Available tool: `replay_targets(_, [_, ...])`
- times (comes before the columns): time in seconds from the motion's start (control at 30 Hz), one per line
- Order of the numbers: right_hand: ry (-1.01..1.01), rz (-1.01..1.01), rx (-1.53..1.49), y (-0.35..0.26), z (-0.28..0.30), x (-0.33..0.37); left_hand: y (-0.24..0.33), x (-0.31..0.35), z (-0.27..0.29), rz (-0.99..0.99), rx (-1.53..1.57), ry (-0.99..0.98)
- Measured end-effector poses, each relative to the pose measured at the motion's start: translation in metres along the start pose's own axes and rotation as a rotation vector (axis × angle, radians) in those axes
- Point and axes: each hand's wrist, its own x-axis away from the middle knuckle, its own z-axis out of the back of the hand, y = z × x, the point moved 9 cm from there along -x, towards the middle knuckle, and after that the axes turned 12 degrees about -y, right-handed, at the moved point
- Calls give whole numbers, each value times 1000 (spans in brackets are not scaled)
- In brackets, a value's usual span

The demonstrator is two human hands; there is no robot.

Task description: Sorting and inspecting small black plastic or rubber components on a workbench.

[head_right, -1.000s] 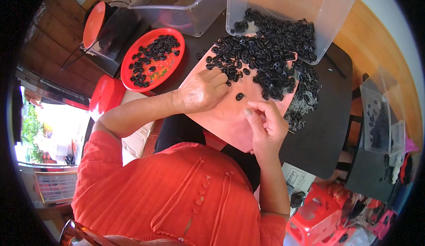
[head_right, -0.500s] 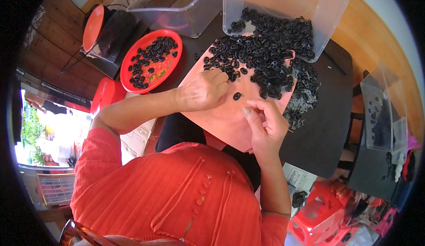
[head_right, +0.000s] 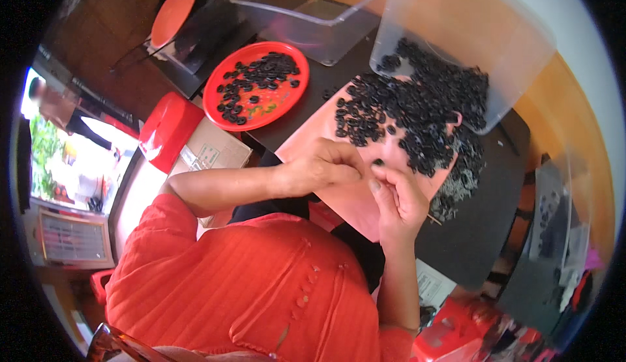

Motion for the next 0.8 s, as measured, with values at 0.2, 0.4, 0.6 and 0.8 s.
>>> replay_targets(0.2, [26,63,145,5,-3,5,-23,4,-26,152,711,81])
replay_targets(0.4, [39,-71,-149,29,-7,7,-18,14,-30,159,873,148])
replay_targets(0.6, [55,-78,-162,25,5,13,-21,6,-46,103,875,154])
replay_targets(0.8, [79,-134,-331,22,-1,22,-24,-1,-61,112,912,68])
